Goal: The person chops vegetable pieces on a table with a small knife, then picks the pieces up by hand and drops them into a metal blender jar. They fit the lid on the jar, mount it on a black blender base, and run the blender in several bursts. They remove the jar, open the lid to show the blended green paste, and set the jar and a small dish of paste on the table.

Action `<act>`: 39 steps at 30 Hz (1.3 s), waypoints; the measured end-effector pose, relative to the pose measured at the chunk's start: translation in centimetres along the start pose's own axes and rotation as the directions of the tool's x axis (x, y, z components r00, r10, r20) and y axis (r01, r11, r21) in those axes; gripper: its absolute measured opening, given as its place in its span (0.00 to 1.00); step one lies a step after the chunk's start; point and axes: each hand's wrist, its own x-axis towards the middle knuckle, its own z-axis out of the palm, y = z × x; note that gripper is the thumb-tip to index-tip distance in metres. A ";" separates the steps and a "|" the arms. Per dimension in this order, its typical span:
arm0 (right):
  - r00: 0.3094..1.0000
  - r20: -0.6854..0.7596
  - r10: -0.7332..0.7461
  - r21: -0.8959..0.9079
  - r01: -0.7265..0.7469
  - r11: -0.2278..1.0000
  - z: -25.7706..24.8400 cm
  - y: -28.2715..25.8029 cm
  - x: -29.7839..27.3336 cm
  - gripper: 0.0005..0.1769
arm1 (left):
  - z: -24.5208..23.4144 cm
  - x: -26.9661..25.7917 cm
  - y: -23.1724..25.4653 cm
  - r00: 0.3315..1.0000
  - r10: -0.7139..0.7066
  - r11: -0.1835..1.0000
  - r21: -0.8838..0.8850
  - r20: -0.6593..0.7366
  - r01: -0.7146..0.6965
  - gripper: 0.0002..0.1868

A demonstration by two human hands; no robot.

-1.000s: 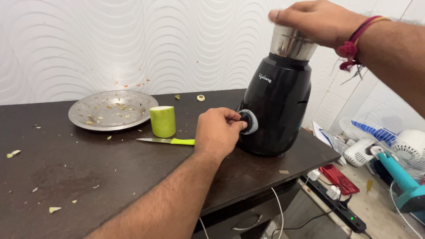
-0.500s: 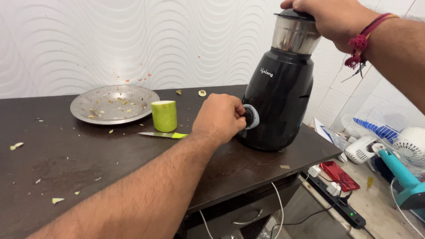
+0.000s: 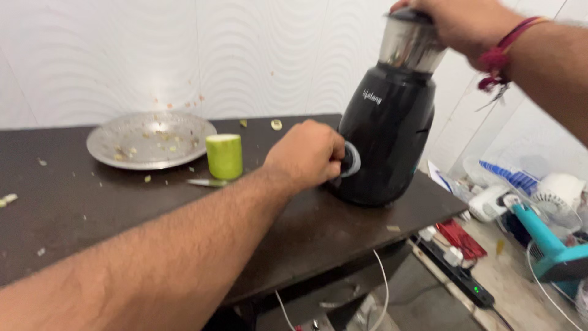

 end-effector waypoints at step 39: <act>0.999 -0.010 0.031 -0.033 -0.032 0.999 -0.7 -1.9 -2.6 0.26 | -0.1 -1.4 2.2 0.996 -0.090 0.993 0.080 -0.029 0.092 0.08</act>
